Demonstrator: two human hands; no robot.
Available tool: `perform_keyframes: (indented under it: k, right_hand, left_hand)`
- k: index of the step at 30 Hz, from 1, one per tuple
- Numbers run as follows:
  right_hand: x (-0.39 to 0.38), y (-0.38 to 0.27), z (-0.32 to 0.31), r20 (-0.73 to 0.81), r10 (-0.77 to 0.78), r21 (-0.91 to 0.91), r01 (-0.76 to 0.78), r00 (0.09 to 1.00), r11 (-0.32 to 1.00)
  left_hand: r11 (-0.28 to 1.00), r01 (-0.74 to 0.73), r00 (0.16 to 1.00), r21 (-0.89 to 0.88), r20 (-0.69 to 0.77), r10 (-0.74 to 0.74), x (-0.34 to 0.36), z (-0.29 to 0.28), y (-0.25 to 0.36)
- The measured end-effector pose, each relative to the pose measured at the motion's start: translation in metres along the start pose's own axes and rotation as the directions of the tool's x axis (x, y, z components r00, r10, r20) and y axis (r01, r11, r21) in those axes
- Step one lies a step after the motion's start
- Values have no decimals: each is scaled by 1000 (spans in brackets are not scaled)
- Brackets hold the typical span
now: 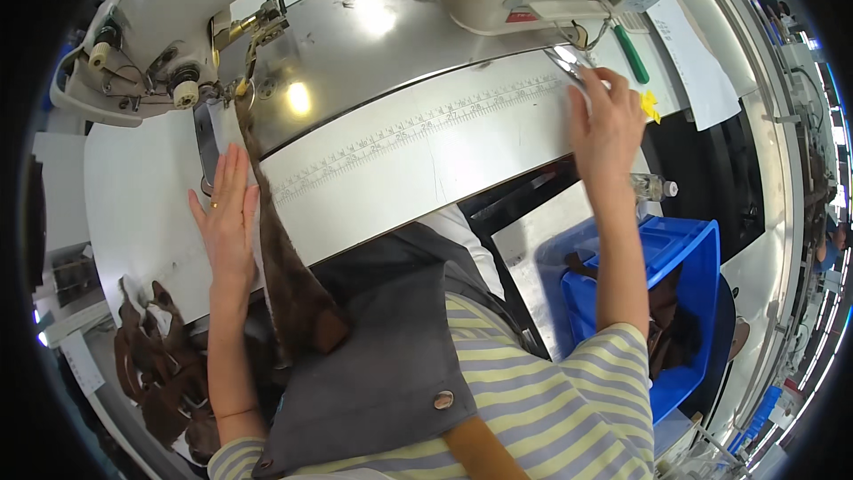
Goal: Sewing fur pieces and a fabric strap together using an industrial sewing machine.
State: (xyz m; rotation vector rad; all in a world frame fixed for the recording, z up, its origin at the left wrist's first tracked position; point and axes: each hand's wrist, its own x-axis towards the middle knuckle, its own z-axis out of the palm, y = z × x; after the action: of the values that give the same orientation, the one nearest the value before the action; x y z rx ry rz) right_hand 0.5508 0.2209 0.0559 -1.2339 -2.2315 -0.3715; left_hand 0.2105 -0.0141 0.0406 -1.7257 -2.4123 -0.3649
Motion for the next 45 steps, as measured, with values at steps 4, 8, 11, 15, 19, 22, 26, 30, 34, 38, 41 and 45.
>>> perform_keyframes:
  k: [4,8,11,15,19,22,26,30,34,38,41,45]
  right_hand:
    - [0,37,6,100,-31,-167,48,994,985]
    - [36,79,13,-14,30,-65,-30,999,997]
    - [44,121,32,62,86,-304,-63,994,951]
    - [40,155,16,318,170,-319,-64,933,946]
    - [18,34,-70,373,469,83,-532,800,842]
    - [-18,-80,-67,658,116,630,-628,744,457]
    - [-2,-197,-22,500,-378,815,-276,779,509]
    - [5,-240,15,198,-403,792,96,894,603]
    - [8,-248,14,225,-416,754,113,881,647]
    - [8,-250,16,264,-402,756,71,877,651]
    - [12,-251,14,296,-413,758,51,861,650]
    - [12,-245,23,234,-499,814,113,834,569]
  left_hand:
    - [999,-38,999,-14,-36,38,5,3,1]
    - [1000,-28,998,-12,-48,27,1,4,0]
    - [1000,8,1000,6,-29,-8,-1,1,-2]
    - [1000,0,999,-18,-46,-1,3,0,1]
    - [1000,-6,998,-11,-58,5,2,-2,2]
    - [1000,-7,998,-13,-68,6,1,1,0]
    - [1000,-8,996,-20,-88,6,-1,-2,-2]
    - [999,-24,996,-25,-91,21,5,0,1]
    - [999,-24,996,-27,-82,22,2,-1,0]
    - [998,-20,998,-60,-64,16,1,-1,-1]
    - [997,-16,999,-82,-44,13,1,-1,-1]
    - [994,-15,999,-111,-48,10,2,-1,-2]
